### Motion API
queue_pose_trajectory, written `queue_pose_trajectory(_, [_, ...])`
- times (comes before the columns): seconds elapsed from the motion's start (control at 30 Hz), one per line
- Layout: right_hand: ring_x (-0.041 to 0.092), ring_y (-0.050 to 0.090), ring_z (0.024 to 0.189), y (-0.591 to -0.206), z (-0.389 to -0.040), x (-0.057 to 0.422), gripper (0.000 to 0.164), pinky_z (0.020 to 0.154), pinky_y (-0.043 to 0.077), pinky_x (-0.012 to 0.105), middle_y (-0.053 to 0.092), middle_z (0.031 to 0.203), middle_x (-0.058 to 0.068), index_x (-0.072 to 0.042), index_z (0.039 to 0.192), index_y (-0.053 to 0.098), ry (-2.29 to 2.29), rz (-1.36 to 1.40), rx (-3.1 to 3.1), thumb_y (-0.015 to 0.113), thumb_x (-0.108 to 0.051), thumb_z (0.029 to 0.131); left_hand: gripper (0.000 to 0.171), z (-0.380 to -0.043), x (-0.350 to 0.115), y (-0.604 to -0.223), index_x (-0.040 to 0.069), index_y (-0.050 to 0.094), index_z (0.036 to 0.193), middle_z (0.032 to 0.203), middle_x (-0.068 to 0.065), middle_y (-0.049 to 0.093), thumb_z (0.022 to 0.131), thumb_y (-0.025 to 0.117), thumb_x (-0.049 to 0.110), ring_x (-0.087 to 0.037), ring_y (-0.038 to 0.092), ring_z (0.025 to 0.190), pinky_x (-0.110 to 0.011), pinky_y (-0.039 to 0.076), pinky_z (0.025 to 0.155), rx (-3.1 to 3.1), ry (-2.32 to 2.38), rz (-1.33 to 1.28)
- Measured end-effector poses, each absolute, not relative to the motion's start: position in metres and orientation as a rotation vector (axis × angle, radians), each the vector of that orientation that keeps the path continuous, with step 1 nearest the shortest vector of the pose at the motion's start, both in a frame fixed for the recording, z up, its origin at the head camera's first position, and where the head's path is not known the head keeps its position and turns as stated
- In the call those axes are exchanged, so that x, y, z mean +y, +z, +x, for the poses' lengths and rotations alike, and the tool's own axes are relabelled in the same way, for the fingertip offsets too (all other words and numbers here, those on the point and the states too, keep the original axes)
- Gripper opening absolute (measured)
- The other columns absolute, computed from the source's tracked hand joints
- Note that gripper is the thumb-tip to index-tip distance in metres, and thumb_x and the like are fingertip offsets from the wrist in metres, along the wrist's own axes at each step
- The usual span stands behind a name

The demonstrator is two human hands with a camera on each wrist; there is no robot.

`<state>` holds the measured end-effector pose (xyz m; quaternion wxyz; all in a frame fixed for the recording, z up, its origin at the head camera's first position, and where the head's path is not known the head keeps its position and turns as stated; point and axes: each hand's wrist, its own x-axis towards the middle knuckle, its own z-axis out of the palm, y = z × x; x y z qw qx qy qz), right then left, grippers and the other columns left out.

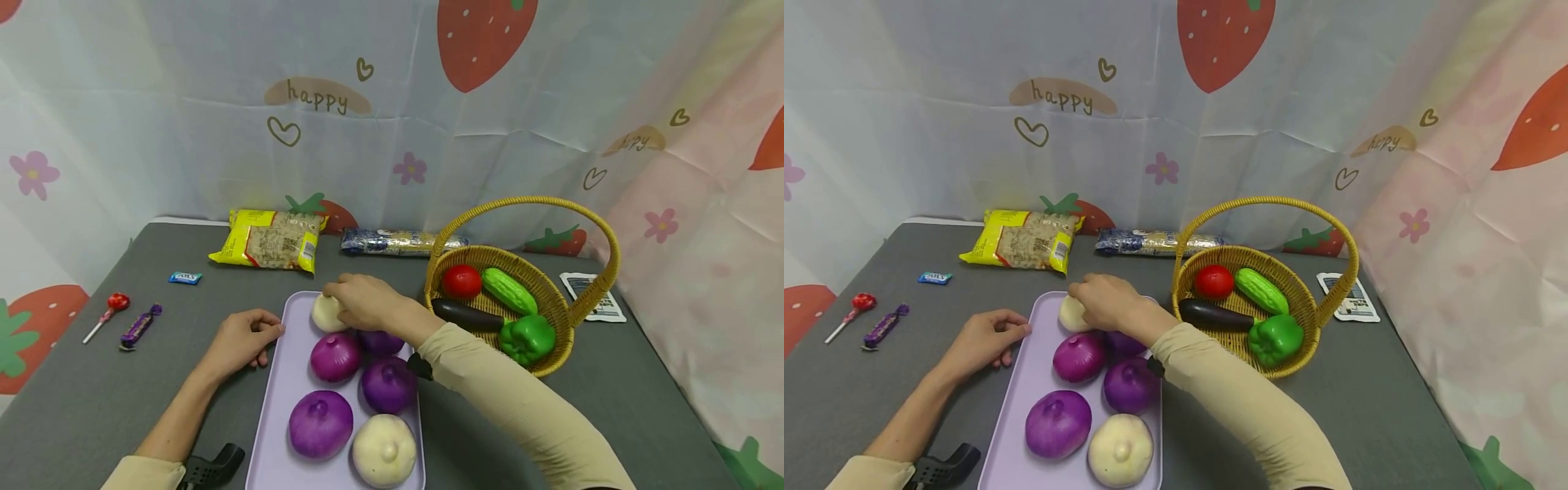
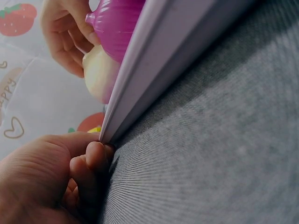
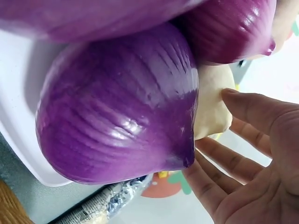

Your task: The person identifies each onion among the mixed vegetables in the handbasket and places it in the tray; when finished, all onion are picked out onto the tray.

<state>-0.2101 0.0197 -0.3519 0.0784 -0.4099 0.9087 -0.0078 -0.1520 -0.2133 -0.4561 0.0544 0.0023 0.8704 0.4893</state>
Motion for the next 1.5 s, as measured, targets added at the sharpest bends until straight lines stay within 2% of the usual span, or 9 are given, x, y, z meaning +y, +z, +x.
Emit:
queue_pose_trajectory(0.33, [0.021,0.063,0.103,-0.344,-0.206,0.024,0.041,0.079,0.056,0.039,0.063,0.120,0.005,-0.019,0.132,0.059,-0.007,-1.178,2.744,0.066,-0.024,0.092,0.028,-0.154,-0.214,-0.458,0.001,0.066,0.106,0.066,-0.004,0.062,0.094,0.064,0.026,-0.013,0.058,0.046,-0.029,0.051,0.046,2.644,1.486,0.011])
queue_pose_trajectory(0.6, [0.020,0.065,0.108,-0.322,-0.191,0.045,0.040,0.075,0.057,0.044,0.065,0.123,0.000,-0.023,0.132,0.059,-0.083,-1.182,2.810,0.065,-0.028,0.093,0.028,-0.155,-0.214,-0.457,0.000,0.066,0.107,0.066,-0.003,0.062,0.095,0.063,0.026,-0.012,0.058,0.046,-0.029,0.051,0.046,2.640,1.488,0.008])
queue_pose_trajectory(0.83, [0.016,0.068,0.099,-0.307,-0.165,0.086,0.040,0.068,0.056,0.033,0.068,0.121,-0.001,-0.022,0.130,0.061,-0.194,-1.313,2.926,0.066,-0.028,0.091,0.028,-0.155,-0.214,-0.457,0.001,0.066,0.107,0.067,-0.004,0.062,0.095,0.063,0.026,-0.012,0.058,0.047,-0.029,0.051,0.046,2.641,1.483,0.009])
queue_pose_trajectory(1.03, [0.014,0.068,0.094,-0.309,-0.140,0.127,0.043,0.071,0.057,0.030,0.069,0.118,0.000,-0.020,0.130,0.062,-0.263,-1.251,3.034,0.071,-0.032,0.089,0.028,-0.154,-0.213,-0.455,0.001,0.066,0.108,0.069,-0.005,0.062,0.095,0.063,0.026,-0.012,0.058,0.047,-0.029,0.051,0.046,2.646,1.475,0.007])
queue_pose_trajectory(1.27, [0.019,0.068,0.105,-0.312,-0.121,0.162,0.046,0.083,0.057,0.040,0.068,0.121,0.003,-0.017,0.130,0.061,-0.472,-1.078,3.183,0.073,-0.031,0.088,0.028,-0.153,-0.213,-0.455,0.000,0.066,0.108,0.068,-0.005,0.062,0.095,0.063,0.025,-0.012,0.058,0.047,-0.028,0.051,0.046,2.650,1.475,0.008])
queue_pose_trajectory(1.5, [0.017,0.069,0.100,-0.315,-0.109,0.177,0.042,0.078,0.058,0.038,0.070,0.116,0.002,-0.018,0.127,0.063,-0.557,-1.052,3.240,0.073,-0.029,0.087,0.028,-0.151,-0.213,-0.456,0.000,0.066,0.108,0.069,-0.005,0.063,0.095,0.063,0.025,-0.012,0.058,0.048,-0.028,0.051,0.046,2.647,1.479,0.005])
